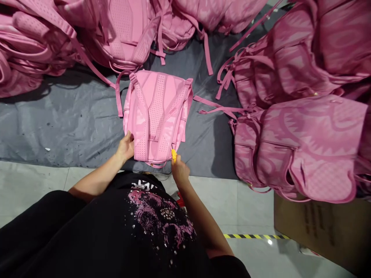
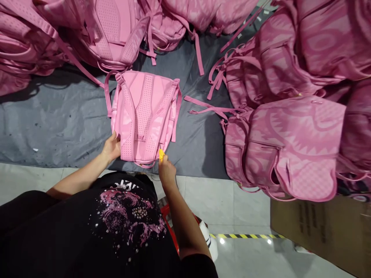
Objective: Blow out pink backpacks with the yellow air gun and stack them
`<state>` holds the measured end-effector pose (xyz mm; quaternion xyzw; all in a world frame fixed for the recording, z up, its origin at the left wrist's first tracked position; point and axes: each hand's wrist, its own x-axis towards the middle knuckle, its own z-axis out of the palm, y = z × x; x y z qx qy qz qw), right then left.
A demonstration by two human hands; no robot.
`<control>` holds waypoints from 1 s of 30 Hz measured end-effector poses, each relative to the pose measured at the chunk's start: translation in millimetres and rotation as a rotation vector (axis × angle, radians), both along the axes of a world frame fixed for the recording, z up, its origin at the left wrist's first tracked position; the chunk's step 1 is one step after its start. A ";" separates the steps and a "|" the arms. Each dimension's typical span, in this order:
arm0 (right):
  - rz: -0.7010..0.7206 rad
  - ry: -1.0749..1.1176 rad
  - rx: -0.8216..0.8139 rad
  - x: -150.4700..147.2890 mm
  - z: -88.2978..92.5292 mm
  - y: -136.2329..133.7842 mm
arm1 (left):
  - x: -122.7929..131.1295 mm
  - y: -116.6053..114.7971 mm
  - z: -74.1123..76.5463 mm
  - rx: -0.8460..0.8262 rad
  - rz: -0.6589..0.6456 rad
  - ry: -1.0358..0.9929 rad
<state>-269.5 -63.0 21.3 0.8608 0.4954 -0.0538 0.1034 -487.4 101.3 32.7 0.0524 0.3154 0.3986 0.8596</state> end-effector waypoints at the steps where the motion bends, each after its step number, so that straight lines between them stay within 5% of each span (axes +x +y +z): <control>1: 0.008 0.002 0.000 1.6 0.9 1.6 | -1.7 -0.1 0.5 -0.001 -0.028 -0.027; 6: -0.032 0.048 -0.032 1.2 18.8 -1.1 | -14.6 5.2 1.9 0.048 -0.240 -0.192; 17: -0.206 0.251 -0.066 -3.8 52.5 -27.8 | -10.9 3.6 11.3 0.213 -0.252 -0.151; 21: -0.257 0.331 -0.014 -15.5 60.0 -64.5 | -9.2 4.8 11.0 0.206 -0.228 -0.108; 25: -0.305 0.436 -0.092 -47.9 57.0 -110.5 | -6.5 9.8 6.4 0.208 -0.218 -0.088; 30: -0.229 0.465 -0.154 -75.4 39.6 -103.8 | -6.2 5.7 20.6 0.227 -0.317 -0.004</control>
